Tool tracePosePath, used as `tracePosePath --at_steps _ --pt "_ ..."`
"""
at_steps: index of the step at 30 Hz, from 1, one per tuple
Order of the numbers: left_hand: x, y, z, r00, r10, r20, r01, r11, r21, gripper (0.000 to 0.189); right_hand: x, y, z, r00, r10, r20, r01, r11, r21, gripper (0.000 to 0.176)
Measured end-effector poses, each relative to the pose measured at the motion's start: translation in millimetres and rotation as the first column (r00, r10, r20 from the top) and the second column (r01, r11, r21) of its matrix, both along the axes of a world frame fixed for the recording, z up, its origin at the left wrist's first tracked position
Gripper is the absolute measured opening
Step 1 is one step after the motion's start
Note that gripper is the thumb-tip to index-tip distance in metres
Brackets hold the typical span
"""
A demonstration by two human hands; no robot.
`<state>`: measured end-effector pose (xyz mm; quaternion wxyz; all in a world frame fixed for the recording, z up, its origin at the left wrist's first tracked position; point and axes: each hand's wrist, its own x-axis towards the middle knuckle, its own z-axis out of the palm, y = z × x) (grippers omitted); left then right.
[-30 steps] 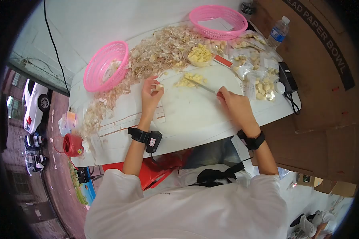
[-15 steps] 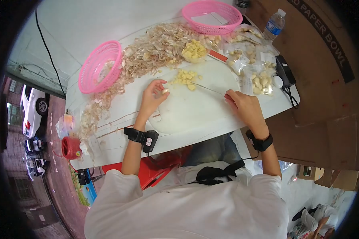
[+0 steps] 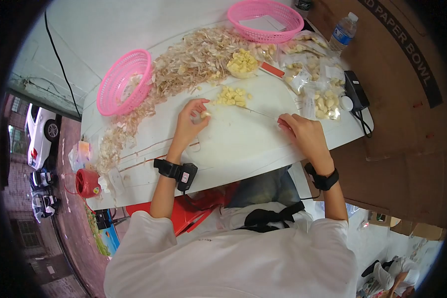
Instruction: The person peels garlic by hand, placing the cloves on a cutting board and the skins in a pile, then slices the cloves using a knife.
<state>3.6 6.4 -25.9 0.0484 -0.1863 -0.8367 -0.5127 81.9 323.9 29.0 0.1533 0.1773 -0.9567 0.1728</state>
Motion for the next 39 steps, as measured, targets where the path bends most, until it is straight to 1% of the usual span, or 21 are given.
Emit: tracePosePath --at_steps 4,8,11,13,15,16,18,19,21,23,25,26,27,28,30,31,33,34,36,38,39 --pt "-3 0 -6 0.999 0.022 -0.045 -0.020 0.999 0.028 0.042 2 1 3 0.999 0.020 0.042 -0.019 1.000 -0.012 0.010" --pt "-3 2 -4 0.997 0.073 0.001 -0.073 0.994 0.078 0.037 -4 -2 8 1.000 0.025 0.010 -0.024 0.997 -0.074 0.011" --pt "-3 2 -3 0.995 0.090 0.040 -0.093 0.991 0.094 0.033 -13 -4 7 0.999 0.033 0.025 -0.032 0.999 -0.026 0.011" --pt "-5 1 -5 0.994 0.097 0.047 -0.101 0.991 0.085 0.031 -19 -10 9 0.998 0.055 0.009 -0.054 0.997 -0.055 0.011" --pt "-7 0 -9 0.992 0.123 0.026 -0.125 0.975 0.184 0.030 -28 -20 7 0.997 0.080 -0.004 -0.080 0.993 -0.085 0.012" --pt "-7 0 -8 0.992 0.124 0.028 -0.127 0.975 0.183 0.030 -34 -25 1 0.992 0.122 0.012 -0.121 0.990 -0.076 0.013" --pt "-8 1 -7 0.980 0.195 0.049 -0.199 0.911 0.361 0.030 -42 -39 -3 0.980 0.199 0.017 -0.198 0.978 -0.062 0.019" --pt "-8 0 -8 0.979 0.198 0.050 -0.202 0.910 0.362 0.030 -44 -48 -5 0.979 0.202 0.018 -0.201 0.978 -0.061 0.019" --pt "-10 -3 -9 0.959 0.273 0.078 -0.279 0.860 0.426 0.029 -48 -63 -11 0.967 0.255 0.023 -0.255 0.967 0.001 0.020" --pt "-15 -10 -15 0.956 0.271 0.111 -0.291 0.842 0.455 0.028 -47 -70 -14 0.961 0.277 0.005 -0.277 0.961 -0.001 0.020" --pt "-15 -14 -19 0.949 0.275 0.152 -0.314 0.809 0.496 0.027 -41 -68 -13 0.986 0.143 0.084 -0.150 0.985 0.087 0.019" --pt "-16 -14 -16 0.957 0.242 0.162 -0.291 0.795 0.532 0.027 -38 -64 -18 0.992 0.097 0.077 -0.104 0.989 0.102 0.019" --pt "-17 -11 -14 0.962 0.212 0.170 -0.272 0.771 0.575 0.027 -35 -60 -19 0.990 0.124 0.071 -0.133 0.981 0.139 0.019" --pt "-19 -9 -16 0.955 0.239 0.175 -0.295 0.737 0.608 0.027 -30 -59 -17 0.994 0.082 0.077 -0.092 0.985 0.144 0.019" --pt "-20 -10 -23 0.984 0.129 0.122 -0.178 0.751 0.637 0.032 -21 -62 -14 0.995 0.044 0.095 -0.057 0.988 0.141 0.019" --pt "-19 -9 -24 0.977 0.162 0.137 -0.212 0.723 0.657 0.032 -21 -69 -13 0.991 0.078 0.107 -0.096 0.981 0.171 0.019" --pt "-15 -11 -17 0.981 0.128 0.146 -0.190 0.786 0.588 0.031 -17 -84 -14 0.984 0.125 0.131 -0.134 0.989 0.065 0.019" --pt "-14 -11 -16 0.976 0.154 0.156 -0.217 0.773 0.596 0.031 -16 -90 -15 0.978 0.150 0.141 -0.162 0.984 0.077 0.019" --pt "-13 -10 -12 0.972 0.171 0.163 -0.232 0.819 0.525 0.033 -16 -104 -17 0.977 0.120 0.179 -0.142 0.983 0.120 0.019" --pt "-11 -9 -11 0.969 0.173 0.174 -0.241 0.812 0.532 0.035 -16 -109 -21 0.976 0.104 0.192 -0.132 0.981 0.139 0.019" --pt "-12 -9 -10 0.970 0.160 0.181 -0.234 0.809 0.538 0.036 -14 -107 -25 0.983 0.032 0.179 -0.062 0.984 0.169 0.020"
